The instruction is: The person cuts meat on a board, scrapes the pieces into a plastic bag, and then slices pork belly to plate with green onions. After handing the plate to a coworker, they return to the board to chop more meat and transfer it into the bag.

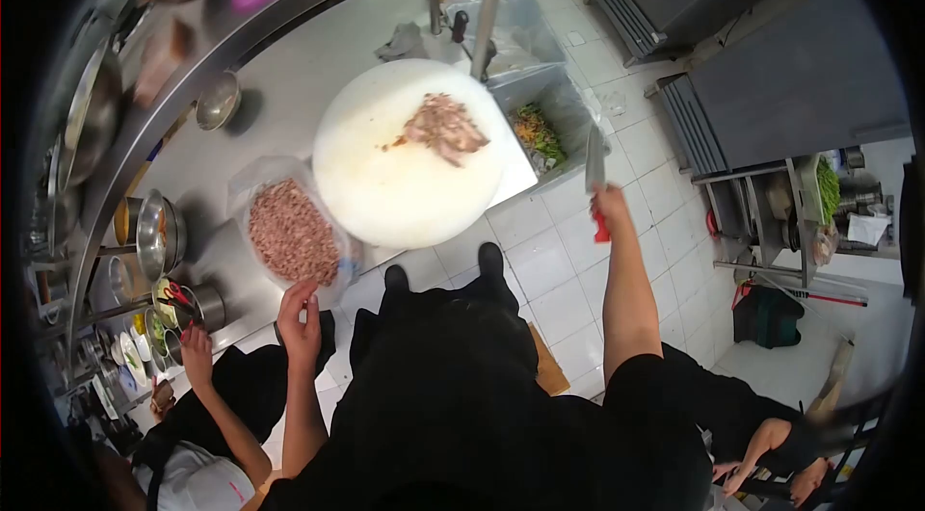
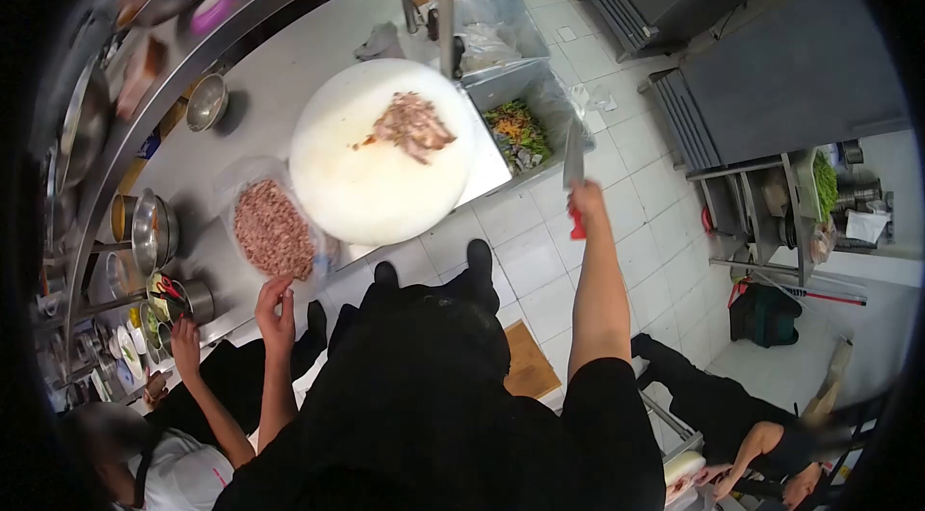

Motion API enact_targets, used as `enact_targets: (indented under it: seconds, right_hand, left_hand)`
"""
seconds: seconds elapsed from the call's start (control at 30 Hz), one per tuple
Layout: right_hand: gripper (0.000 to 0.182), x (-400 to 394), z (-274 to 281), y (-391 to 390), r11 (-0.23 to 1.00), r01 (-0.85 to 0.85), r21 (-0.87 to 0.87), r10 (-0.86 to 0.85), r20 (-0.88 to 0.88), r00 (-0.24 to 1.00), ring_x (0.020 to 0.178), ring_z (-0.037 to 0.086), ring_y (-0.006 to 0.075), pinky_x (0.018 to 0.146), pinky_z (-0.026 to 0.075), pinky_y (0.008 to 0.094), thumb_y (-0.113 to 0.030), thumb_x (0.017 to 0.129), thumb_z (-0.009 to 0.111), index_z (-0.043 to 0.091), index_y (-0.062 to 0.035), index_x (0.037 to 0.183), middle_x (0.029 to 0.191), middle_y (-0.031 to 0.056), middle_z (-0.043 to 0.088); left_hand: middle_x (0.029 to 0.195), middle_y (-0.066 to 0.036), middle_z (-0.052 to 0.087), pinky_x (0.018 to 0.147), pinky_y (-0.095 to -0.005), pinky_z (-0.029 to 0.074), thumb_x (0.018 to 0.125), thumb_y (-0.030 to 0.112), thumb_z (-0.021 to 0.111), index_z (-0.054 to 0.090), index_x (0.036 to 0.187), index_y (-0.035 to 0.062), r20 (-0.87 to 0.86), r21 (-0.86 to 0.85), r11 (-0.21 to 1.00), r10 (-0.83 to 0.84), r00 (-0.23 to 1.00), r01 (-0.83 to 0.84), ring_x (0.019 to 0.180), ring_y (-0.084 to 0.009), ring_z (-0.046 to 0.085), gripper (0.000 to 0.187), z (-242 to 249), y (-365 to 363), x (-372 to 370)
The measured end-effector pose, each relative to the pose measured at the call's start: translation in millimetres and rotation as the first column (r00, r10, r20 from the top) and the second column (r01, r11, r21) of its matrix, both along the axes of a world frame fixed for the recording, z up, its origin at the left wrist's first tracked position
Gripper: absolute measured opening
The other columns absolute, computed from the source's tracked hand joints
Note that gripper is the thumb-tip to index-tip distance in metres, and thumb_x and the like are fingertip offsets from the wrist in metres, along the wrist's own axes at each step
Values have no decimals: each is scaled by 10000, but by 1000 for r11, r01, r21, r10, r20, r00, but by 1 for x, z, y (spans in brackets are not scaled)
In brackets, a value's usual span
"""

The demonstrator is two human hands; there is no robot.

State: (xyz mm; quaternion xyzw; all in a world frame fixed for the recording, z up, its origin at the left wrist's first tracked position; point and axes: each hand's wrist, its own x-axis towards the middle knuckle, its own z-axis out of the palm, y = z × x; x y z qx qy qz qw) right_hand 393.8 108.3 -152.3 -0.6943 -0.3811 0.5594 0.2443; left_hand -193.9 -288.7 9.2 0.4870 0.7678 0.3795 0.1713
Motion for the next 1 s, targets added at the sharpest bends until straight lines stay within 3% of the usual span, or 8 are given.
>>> enact_targets:
  seconds: [0.1,0.17,0.23,0.37,0.53,0.67,0.77,1.0]
  right_hand:
    - [329,29,-72,-10,997,-40,-70,48,110,993,522,559,187,453,484,408,-256,1112,656,615,-72,1382,714,24,598]
    - [646,49,-149,-3,844,-433,316,218,536,816,712,697,327,717,622,492,-176,1072,658,489,-199,1695,829,132,681]
    - [724,27,-132,12,829,-548,111,334,688,644,1011,734,406,934,626,489,-120,1028,666,464,-203,1718,1078,225,709]
    - [866,4,-139,-19,699,-686,-201,537,782,318,1234,651,437,992,611,543,-79,983,678,336,-180,1772,1308,237,623]
    - [876,51,-102,-136,692,-709,-135,542,746,387,1065,697,412,932,618,519,-5,972,667,365,-199,1771,1115,231,670]
    - [594,62,-97,-135,731,-586,349,383,501,776,739,723,348,694,608,482,-108,1069,657,543,-126,1652,869,167,722]
    - [428,22,-93,-64,964,-215,-155,190,-160,969,666,713,276,587,596,435,-220,1138,621,594,-99,1548,881,125,731]
    - [358,22,-139,-64,933,-106,-343,89,-66,994,520,585,213,441,498,404,-387,1140,637,614,-61,1286,741,68,608]
  left_hand:
    - [1250,-172,771,1070,-408,559,1057,-18,673,786,1227,-12,-27,-28,998,55,998,-55,1188,-305,740,204,11,10,44]
    - [1248,-166,772,1039,-393,570,1054,-18,676,786,1221,-9,32,-99,983,157,987,-153,1176,-289,738,200,11,8,73]
    - [1249,-153,774,965,-369,587,1043,-23,686,789,1220,-1,49,-122,984,139,989,-132,1132,-265,741,207,11,9,95]
    - [1234,-141,773,949,-348,581,1053,-28,673,787,1222,-9,31,-176,980,98,995,-91,1107,-242,745,205,28,30,131]
    - [1228,-121,759,868,-297,584,1084,-26,635,775,1241,-17,-75,-62,996,57,996,-62,1079,-193,731,210,42,60,126]
    - [1161,-179,794,1040,-418,568,1037,-47,686,788,1182,-25,-59,-13,998,52,997,-53,1135,-329,760,178,48,90,119]
    - [1167,-181,795,1025,-419,577,1033,-39,701,793,1191,-21,-103,56,995,-81,991,87,1140,-330,763,184,65,144,115]
    - [1215,-167,792,1016,-419,588,1036,-8,715,794,1202,5,-249,162,898,-364,898,409,1173,-341,756,185,100,306,90]
